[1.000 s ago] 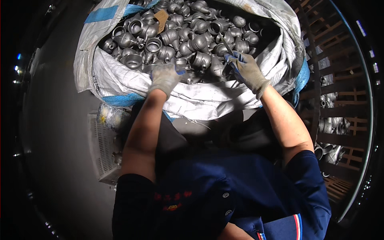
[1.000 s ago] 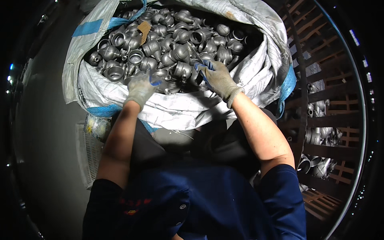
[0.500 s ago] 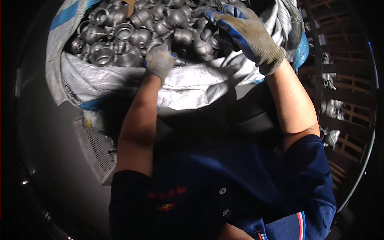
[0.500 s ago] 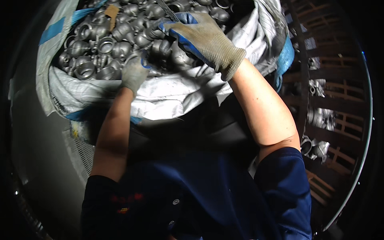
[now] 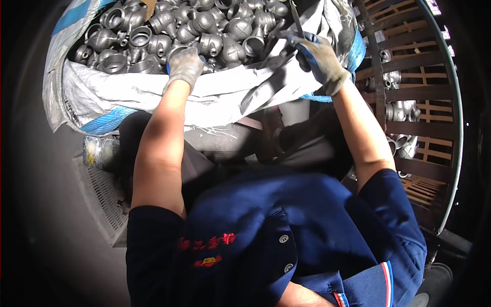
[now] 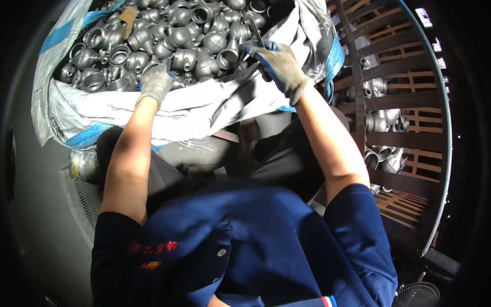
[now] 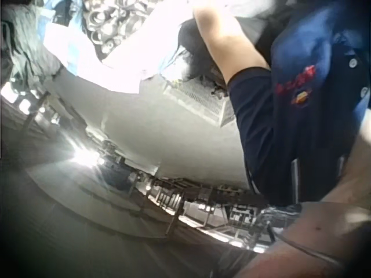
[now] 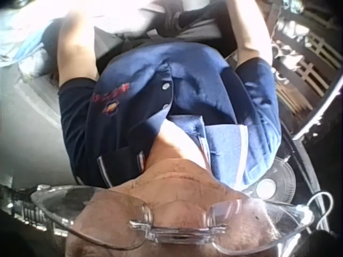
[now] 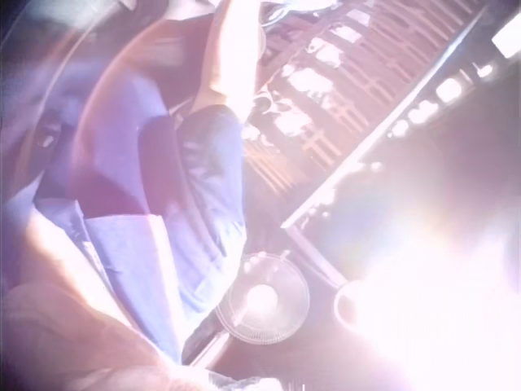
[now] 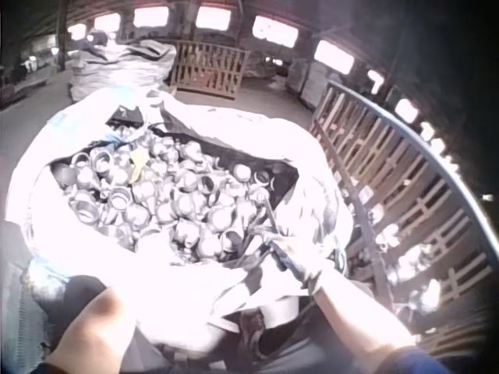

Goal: Inspecting and cleaning burrs from metal pipe fittings or castings using a small tool.

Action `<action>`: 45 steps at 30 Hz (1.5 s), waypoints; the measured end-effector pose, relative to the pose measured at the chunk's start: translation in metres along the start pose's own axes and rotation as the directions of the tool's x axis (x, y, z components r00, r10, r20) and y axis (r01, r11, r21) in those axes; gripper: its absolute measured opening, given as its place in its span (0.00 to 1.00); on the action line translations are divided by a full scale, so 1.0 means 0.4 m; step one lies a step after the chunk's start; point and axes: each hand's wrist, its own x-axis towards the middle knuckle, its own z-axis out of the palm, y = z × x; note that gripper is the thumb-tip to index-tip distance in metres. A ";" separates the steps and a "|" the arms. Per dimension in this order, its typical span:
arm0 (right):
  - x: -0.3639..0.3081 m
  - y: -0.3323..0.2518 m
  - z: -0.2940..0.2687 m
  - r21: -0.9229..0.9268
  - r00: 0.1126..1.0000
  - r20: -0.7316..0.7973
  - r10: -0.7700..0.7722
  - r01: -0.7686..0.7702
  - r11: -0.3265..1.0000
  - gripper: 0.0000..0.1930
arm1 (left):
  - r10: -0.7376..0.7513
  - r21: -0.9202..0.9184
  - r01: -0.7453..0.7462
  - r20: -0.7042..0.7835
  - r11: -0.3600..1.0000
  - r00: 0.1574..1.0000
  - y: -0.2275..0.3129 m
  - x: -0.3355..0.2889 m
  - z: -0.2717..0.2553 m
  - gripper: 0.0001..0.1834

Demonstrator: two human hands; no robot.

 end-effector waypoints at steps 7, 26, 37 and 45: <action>-0.018 -0.073 0.041 0.179 1.000 0.009 -0.017 0.015 0.984 0.11 | 0.043 -0.051 -0.048 -0.105 0.998 0.994 -0.007 -0.011 0.008 0.27; 0.243 0.013 0.207 -0.449 0.935 0.046 -0.351 0.333 0.829 0.28 | -0.162 -0.983 -0.137 -0.117 -0.121 0.980 0.086 0.011 -0.209 0.18; 0.252 0.054 0.134 0.603 0.988 -0.156 0.019 0.080 0.793 0.11 | -0.305 -0.982 -0.144 -0.102 -0.118 0.947 0.036 0.042 -0.203 0.18; 0.276 0.074 0.120 0.676 0.991 0.048 0.122 -0.123 0.726 0.15 | 0.000 -0.825 0.233 0.271 -0.514 0.963 0.053 0.014 -0.184 0.21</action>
